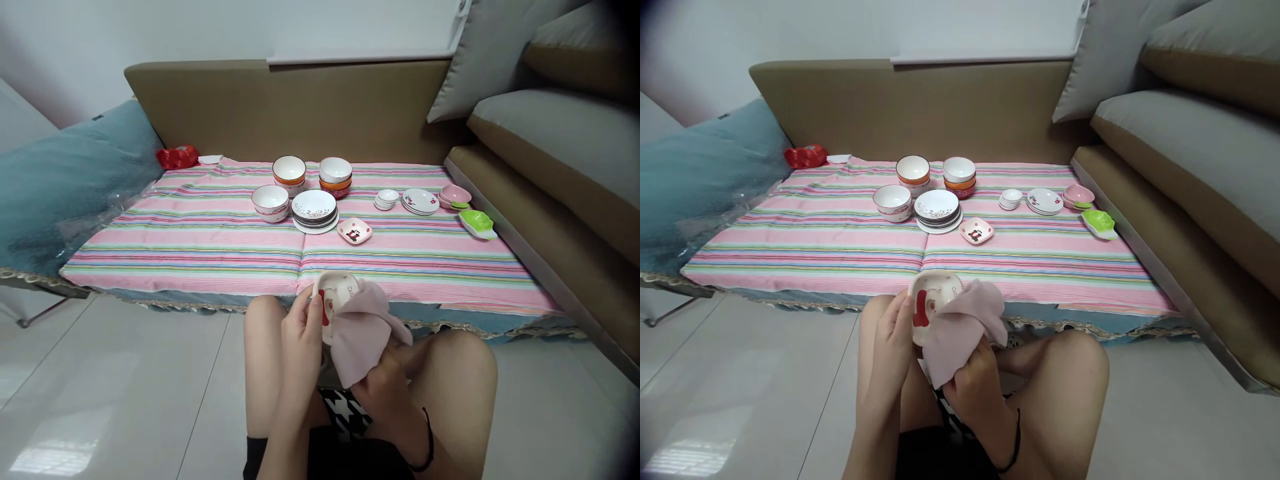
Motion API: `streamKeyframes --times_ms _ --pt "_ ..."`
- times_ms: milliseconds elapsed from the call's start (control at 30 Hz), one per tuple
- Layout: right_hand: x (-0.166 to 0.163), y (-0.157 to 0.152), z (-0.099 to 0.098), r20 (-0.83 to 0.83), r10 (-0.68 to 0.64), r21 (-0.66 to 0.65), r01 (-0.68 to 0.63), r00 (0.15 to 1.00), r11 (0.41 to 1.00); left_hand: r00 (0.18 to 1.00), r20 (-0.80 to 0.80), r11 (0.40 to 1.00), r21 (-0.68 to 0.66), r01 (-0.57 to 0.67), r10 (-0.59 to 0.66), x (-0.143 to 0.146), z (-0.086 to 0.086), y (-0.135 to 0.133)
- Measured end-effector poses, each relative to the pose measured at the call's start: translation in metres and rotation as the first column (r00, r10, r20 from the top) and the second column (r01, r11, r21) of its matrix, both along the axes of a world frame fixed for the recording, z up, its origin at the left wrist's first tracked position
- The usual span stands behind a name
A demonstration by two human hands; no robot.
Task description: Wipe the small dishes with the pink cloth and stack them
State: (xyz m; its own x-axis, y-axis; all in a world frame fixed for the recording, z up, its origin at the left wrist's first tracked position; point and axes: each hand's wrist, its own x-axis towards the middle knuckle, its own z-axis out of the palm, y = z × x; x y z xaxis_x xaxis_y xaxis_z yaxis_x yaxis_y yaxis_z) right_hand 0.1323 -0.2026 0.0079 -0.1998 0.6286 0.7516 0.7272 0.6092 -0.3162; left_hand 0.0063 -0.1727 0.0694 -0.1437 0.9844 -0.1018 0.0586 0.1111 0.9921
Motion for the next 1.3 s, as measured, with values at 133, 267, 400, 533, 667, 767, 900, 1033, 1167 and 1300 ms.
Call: streamKeyframes --times_ms 133,267,400,533,667,767,900,1033,1167,1300 --pt "-0.006 -0.007 0.003 0.003 0.008 -0.05 -0.008 1.0 0.999 0.996 0.016 0.995 0.037 0.089 -0.09 0.006 0.001 -0.002" --pt "-0.001 -0.007 -0.001 -0.027 0.04 -0.099 -0.042 0.999 0.994 0.989 0.038 0.989 0.045 0.14 -0.142 0.006 0.005 -0.001" --pt "0.016 -0.001 -0.011 0.03 0.006 -0.045 -0.004 1.0 0.999 0.992 0.026 0.992 0.008 0.122 -0.122 0.002 0.003 -0.001" --pt "0.033 0.006 -0.019 0.143 0.014 0.03 -0.019 0.99 0.999 0.991 0.027 0.991 -0.025 0.13 -0.129 0.001 0.003 -0.002" --pt "0.039 0.012 -0.02 0.216 0.011 -0.015 -0.008 0.976 1.0 0.987 0.015 0.987 -0.023 0.16 -0.16 0.003 0.005 -0.002" --pt "0.037 0.018 -0.017 0.197 0.029 -0.046 -0.02 0.98 0.999 0.978 0.001 0.977 -0.056 0.207 -0.207 0.002 0.005 -0.003" --pt "0.033 0.021 -0.013 0.186 0.023 -0.068 -0.01 0.982 0.998 0.977 0.069 0.973 -0.103 0.207 -0.201 0.001 0.002 -0.003" --pt "0.03 0.015 -0.012 0.199 0.039 -0.09 -0.022 0.979 0.996 0.987 0.113 0.99 -0.073 0.119 -0.111 0.0 -0.002 0.0" --pt "0.024 0.006 -0.011 0.109 0.008 -0.024 -0.005 0.994 1.0 0.993 0.104 0.998 -0.014 0.055 -0.053 0.001 -0.004 0.002" --pt "0.01 -0.002 -0.001 -0.042 -0.01 0.009 0.01 0.999 1.0 0.985 0.156 0.997 -0.016 0.072 -0.069 0.001 -0.004 0.003"
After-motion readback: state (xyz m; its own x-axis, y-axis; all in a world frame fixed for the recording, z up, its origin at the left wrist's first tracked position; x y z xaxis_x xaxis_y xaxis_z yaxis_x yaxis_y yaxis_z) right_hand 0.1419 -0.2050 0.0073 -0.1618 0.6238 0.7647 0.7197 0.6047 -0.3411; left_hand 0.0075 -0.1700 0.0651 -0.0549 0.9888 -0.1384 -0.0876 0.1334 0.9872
